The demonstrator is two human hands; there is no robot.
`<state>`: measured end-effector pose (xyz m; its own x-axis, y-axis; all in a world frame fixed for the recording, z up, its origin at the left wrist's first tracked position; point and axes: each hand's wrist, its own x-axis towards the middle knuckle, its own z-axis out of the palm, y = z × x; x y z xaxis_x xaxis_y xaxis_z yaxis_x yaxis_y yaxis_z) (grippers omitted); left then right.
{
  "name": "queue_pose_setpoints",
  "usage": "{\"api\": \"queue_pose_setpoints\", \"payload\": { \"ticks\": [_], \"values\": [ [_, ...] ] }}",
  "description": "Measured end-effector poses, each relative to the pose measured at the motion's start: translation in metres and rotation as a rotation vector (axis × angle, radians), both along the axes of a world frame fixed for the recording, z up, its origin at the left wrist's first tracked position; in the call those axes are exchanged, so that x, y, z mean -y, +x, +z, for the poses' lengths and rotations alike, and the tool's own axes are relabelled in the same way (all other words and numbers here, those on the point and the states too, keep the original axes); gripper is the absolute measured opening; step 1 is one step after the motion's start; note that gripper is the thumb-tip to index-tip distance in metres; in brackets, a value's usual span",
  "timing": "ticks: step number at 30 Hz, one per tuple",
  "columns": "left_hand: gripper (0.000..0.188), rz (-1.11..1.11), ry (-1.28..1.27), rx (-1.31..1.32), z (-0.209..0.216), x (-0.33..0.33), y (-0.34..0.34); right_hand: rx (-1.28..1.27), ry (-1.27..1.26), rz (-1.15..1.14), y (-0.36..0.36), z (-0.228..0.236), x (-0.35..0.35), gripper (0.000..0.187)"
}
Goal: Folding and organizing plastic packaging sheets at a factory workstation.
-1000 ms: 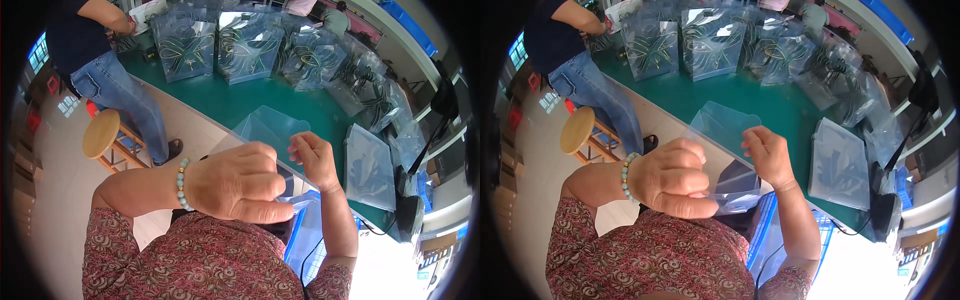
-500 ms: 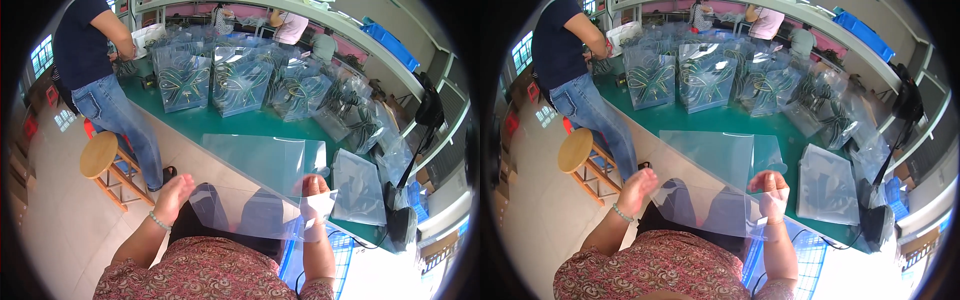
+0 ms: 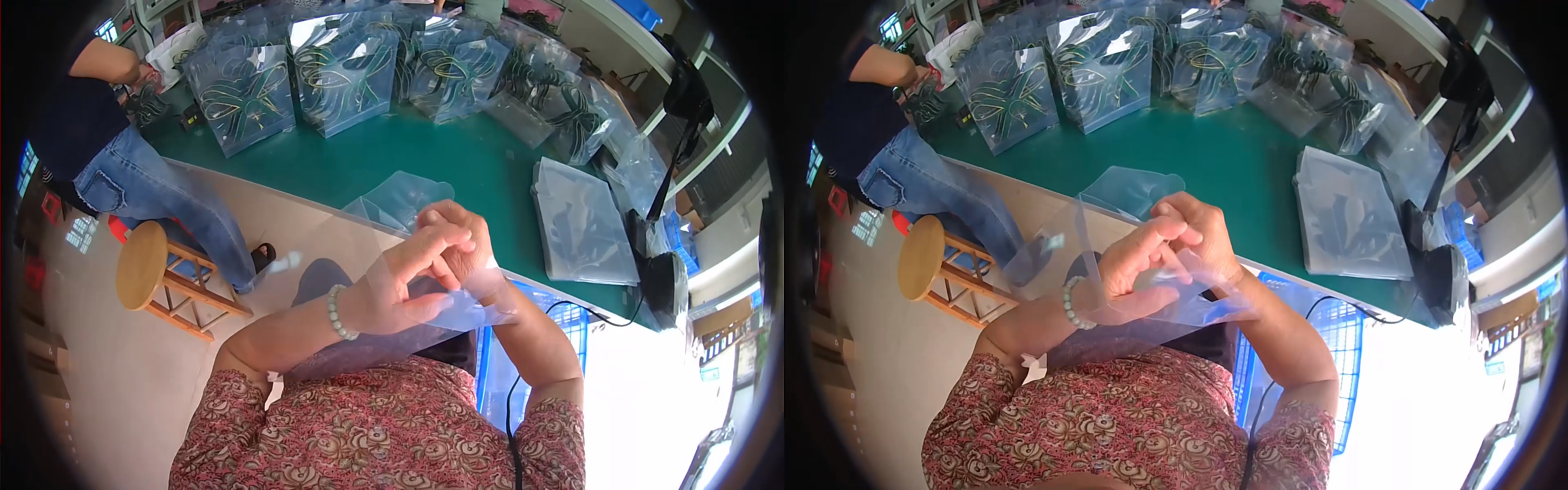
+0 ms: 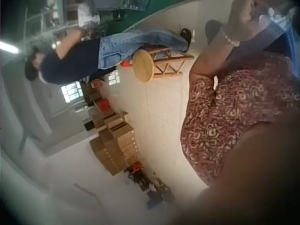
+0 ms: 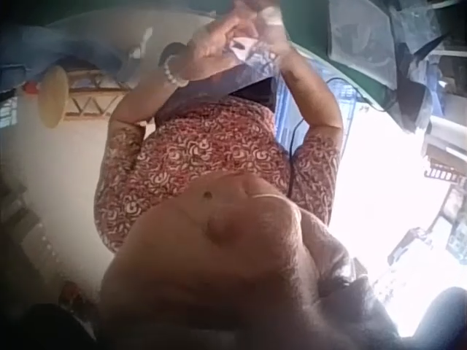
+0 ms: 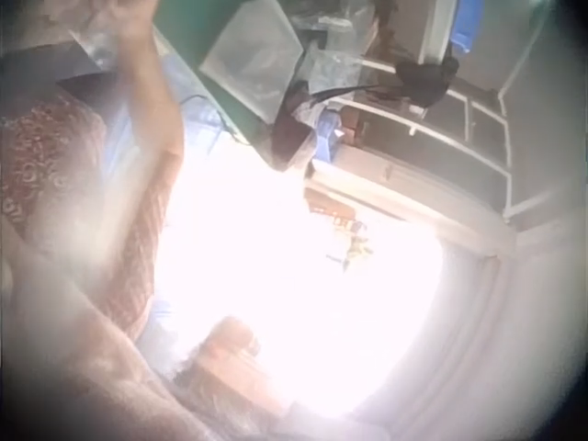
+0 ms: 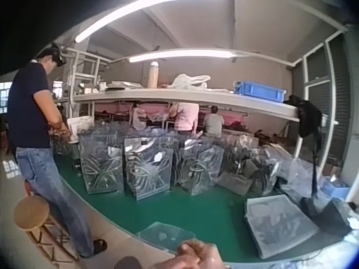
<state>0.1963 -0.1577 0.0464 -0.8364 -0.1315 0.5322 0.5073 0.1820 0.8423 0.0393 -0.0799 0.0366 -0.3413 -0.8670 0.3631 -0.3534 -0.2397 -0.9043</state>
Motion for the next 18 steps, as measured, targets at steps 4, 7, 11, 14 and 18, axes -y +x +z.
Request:
{"api": "queue_pose_setpoints", "payload": {
  "ticks": [4, 7, 11, 14, 18],
  "values": [
    [0.08, 0.143, -0.34, -0.145, 0.017, -0.011, -0.016, 0.056, -0.054, 0.001, -0.009, -0.011, -0.006, 0.019],
    [0.086, -0.137, 0.018, -0.15, 0.003, -0.031, -0.031, 0.155, 0.22, -0.072, -0.006, 0.004, -0.008, 0.021],
    [0.084, -0.967, 0.735, 0.074, -0.017, -0.035, -0.051, 0.158, 0.086, 0.042, -0.008, 0.017, -0.02, 0.028],
    [0.084, -0.868, 0.57, 0.254, -0.007, -0.034, -0.047, 0.175, 0.102, 0.09, -0.017, 0.027, -0.033, 0.03],
    [0.035, -0.528, 0.311, 0.303, 0.012, -0.044, -0.03, 0.195, 0.084, 0.132, -0.042, 0.027, -0.046, 0.031]
  ]
}}
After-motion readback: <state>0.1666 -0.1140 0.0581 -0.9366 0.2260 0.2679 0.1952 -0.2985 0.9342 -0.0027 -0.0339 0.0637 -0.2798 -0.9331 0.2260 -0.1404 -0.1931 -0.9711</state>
